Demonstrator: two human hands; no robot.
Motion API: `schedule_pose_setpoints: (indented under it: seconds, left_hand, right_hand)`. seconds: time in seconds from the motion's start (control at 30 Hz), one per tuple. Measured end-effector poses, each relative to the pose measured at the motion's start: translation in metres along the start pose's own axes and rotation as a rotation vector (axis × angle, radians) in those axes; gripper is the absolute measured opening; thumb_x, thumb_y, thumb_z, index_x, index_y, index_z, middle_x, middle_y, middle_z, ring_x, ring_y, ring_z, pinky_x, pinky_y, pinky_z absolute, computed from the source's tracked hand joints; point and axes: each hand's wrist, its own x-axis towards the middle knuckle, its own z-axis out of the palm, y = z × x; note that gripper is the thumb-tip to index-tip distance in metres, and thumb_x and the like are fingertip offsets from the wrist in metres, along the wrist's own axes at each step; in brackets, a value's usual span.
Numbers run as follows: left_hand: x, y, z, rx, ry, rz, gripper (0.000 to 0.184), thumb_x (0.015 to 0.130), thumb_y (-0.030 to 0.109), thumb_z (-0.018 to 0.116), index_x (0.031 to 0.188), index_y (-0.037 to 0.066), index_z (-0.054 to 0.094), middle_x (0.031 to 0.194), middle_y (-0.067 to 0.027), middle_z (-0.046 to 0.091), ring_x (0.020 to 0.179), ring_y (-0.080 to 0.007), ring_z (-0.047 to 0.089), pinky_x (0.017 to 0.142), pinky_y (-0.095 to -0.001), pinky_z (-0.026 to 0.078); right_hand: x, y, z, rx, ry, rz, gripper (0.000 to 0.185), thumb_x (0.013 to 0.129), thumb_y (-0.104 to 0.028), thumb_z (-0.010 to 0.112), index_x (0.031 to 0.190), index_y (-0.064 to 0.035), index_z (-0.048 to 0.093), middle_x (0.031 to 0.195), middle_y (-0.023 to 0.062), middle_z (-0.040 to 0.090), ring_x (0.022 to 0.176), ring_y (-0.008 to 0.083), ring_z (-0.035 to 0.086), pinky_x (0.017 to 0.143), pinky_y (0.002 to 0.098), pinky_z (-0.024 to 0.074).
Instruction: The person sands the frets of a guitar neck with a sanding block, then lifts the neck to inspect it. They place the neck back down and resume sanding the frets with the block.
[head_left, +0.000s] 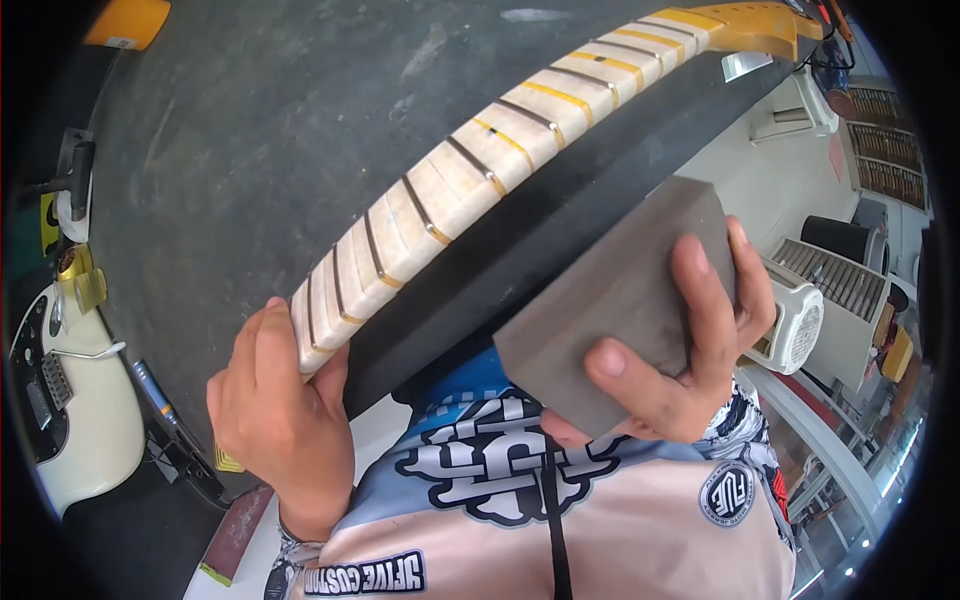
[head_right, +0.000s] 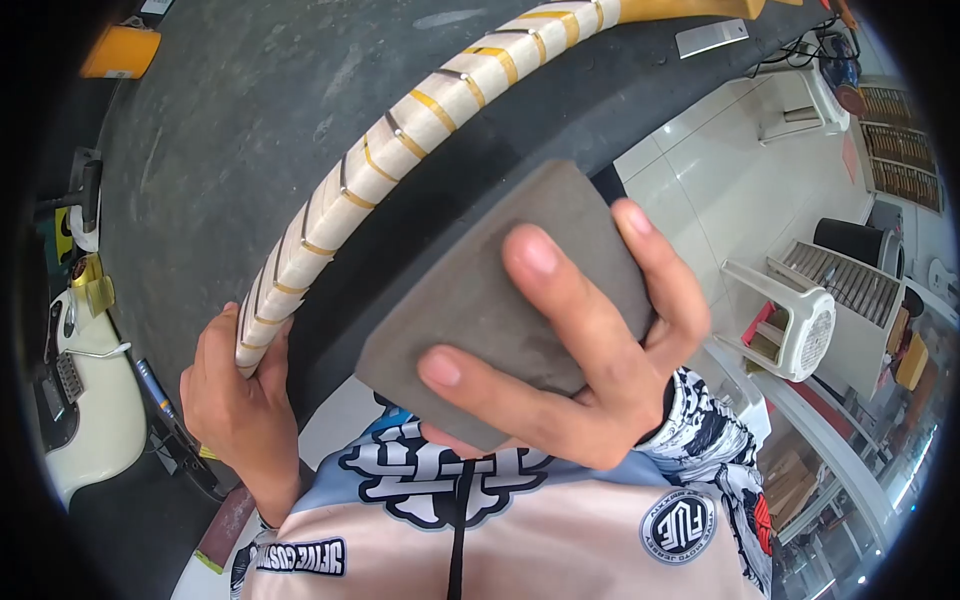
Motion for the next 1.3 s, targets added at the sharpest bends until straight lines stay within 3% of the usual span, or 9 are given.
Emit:
schedule_pose_setpoints:
  seconds: [0.23, 0.57, 0.77, 0.9, 0.97, 1.03, 1.2, 1.3]
  left_hand:
    - [0.000, 0.003, 0.001, 0.017, 0.025, -0.005, 0.042, 0.074, 0.023, 0.083, 0.107, 0.003, 0.066, 0.098, -0.0117, 0.072, 0.084, -0.0284, 0.070, 0.067, -0.0359, 0.045]
    - [-0.007, 0.005, 0.008, 0.073, 0.088, 0.025, 0.044, 0.078, 0.029, 0.079, 0.109, 0.000, 0.067, 0.098, -0.0125, 0.072, 0.083, -0.0283, 0.070, 0.065, -0.0366, 0.045]
    - [-0.005, 0.003, 0.005, 0.042, 0.058, 0.013, 0.047, 0.075, 0.029, 0.078, 0.111, -0.001, 0.068, 0.099, -0.0115, 0.071, 0.084, -0.0278, 0.069, 0.067, -0.0364, 0.046]
    - [-0.007, 0.003, 0.006, 0.047, 0.077, 0.021, 0.047, 0.074, 0.028, 0.078, 0.111, 0.000, 0.068, 0.099, -0.0109, 0.071, 0.085, -0.0269, 0.069, 0.069, -0.0363, 0.046]
    - [-0.007, 0.005, 0.007, 0.054, 0.091, 0.027, 0.046, 0.073, 0.026, 0.078, 0.110, 0.001, 0.068, 0.098, -0.0106, 0.071, 0.084, -0.0267, 0.069, 0.069, -0.0364, 0.046]
    - [-0.007, 0.004, 0.007, 0.044, 0.088, 0.019, 0.045, 0.072, 0.024, 0.079, 0.110, 0.002, 0.068, 0.098, -0.0101, 0.071, 0.084, -0.0265, 0.069, 0.069, -0.0364, 0.046]
    - [0.000, 0.000, 0.000, -0.029, 0.020, -0.012, 0.047, 0.066, 0.019, 0.083, 0.108, 0.004, 0.068, 0.097, -0.0089, 0.071, 0.082, -0.0264, 0.068, 0.068, -0.0368, 0.046]
    - [0.001, -0.001, 0.000, -0.043, 0.010, -0.019, 0.049, 0.063, 0.018, 0.085, 0.107, 0.004, 0.068, 0.096, -0.0092, 0.071, 0.080, -0.0268, 0.068, 0.067, -0.0372, 0.046]
  right_hand:
    - [0.015, -0.001, 0.015, 0.029, 0.043, -0.002, 0.058, 0.088, -0.076, 0.052, 0.115, -0.0282, 0.070, 0.121, 0.0310, 0.064, 0.113, 0.0462, 0.059, 0.100, 0.0573, 0.0462]
    - [0.087, 0.001, 0.036, 0.011, -0.153, -0.038, 0.052, 0.082, -0.063, 0.067, 0.115, -0.0230, 0.073, 0.121, 0.0295, 0.065, 0.111, 0.0425, 0.062, 0.098, 0.0494, 0.0479]
    - [0.062, -0.003, 0.010, -0.023, -0.229, -0.089, 0.052, 0.079, -0.056, 0.074, 0.116, -0.0197, 0.073, 0.121, 0.0299, 0.065, 0.110, 0.0413, 0.064, 0.097, 0.0456, 0.0483]
    - [0.086, -0.009, 0.033, -0.020, -0.243, -0.059, 0.058, 0.060, -0.039, 0.082, 0.114, -0.0176, 0.076, 0.120, 0.0233, 0.067, 0.106, 0.0381, 0.062, 0.099, 0.0444, 0.0460]
    - [0.091, -0.009, 0.034, -0.016, -0.235, -0.051, 0.060, 0.058, -0.038, 0.084, 0.114, -0.0173, 0.076, 0.120, 0.0226, 0.067, 0.108, 0.0387, 0.060, 0.100, 0.0451, 0.0455]
    - [0.074, -0.005, 0.024, 0.029, -0.199, -0.055, 0.058, 0.065, -0.046, 0.082, 0.115, -0.0175, 0.075, 0.123, 0.0260, 0.065, 0.113, 0.0421, 0.059, 0.101, 0.0473, 0.0456]
    - [0.019, -0.003, -0.015, -0.037, -0.272, -0.054, 0.058, 0.093, -0.066, 0.054, 0.126, -0.0194, 0.064, 0.129, 0.0356, 0.058, 0.119, 0.0523, 0.054, 0.100, 0.0617, 0.0432]
    - [0.017, -0.004, -0.011, -0.052, -0.208, -0.083, 0.059, 0.096, -0.067, 0.049, 0.134, -0.0226, 0.057, 0.133, 0.0366, 0.054, 0.122, 0.0522, 0.052, 0.100, 0.0631, 0.0423]
